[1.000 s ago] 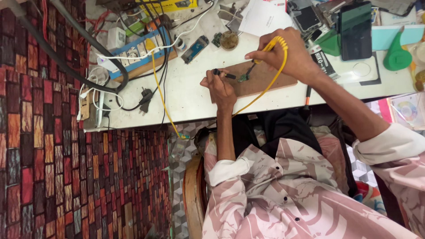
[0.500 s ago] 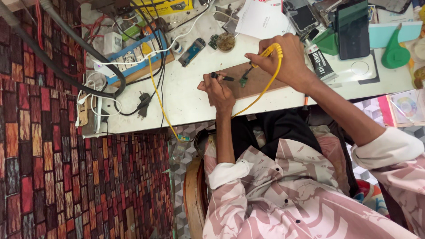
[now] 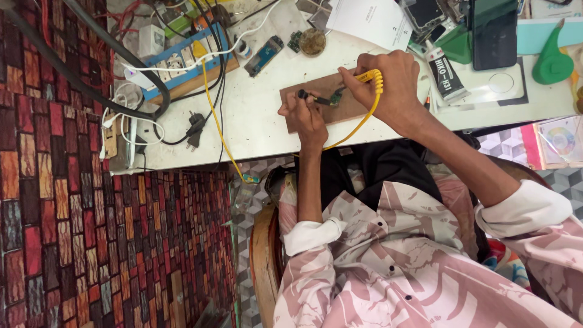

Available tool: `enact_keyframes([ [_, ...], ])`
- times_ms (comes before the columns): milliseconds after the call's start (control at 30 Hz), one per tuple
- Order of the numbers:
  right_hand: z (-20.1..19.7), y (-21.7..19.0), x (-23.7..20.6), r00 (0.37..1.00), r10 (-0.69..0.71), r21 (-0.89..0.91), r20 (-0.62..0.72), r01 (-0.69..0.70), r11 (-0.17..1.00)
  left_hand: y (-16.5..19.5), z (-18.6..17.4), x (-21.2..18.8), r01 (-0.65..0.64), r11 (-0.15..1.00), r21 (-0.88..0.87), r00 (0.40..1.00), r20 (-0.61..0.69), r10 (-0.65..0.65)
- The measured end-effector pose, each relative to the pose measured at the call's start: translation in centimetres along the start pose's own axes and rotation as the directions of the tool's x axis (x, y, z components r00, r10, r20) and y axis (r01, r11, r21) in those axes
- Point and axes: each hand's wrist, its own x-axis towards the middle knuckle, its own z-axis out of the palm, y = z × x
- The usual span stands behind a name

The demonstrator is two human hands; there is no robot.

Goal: The person is soldering a small green circuit board using a soldering iron and solder wire. They hold the board steady with one hand while applying heat and solder with the other, working on a wooden board placed on a cluttered workbench.

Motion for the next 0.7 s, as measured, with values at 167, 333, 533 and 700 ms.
enact_keyframes([
  [167,0.2,0.6,-0.2,0.998,-0.037,0.014,-0.052,0.037,0.999,0.3,-0.5,0.2,-0.170,0.940,0.296,0.978,-0.068,0.199],
  [333,-0.5,1.9,-1.6,0.988,-0.001,0.225,-0.157,0.036,0.974,0.6,-0.9,0.8,-0.017,0.997,0.070,0.990,-0.136,0.026],
  [533,0.5,5.3,-2.5,0.900,0.275,0.628,-0.339,-0.001,0.778,1.9,-0.9,1.8,-0.103,0.972,0.210,0.982,-0.133,0.133],
  [700,3.3,8.4,-1.6,0.884,0.371,0.796,-0.284,0.002,0.606,2.6,-0.7,2.8,-0.151,0.950,0.273,0.985,-0.044,0.169],
])
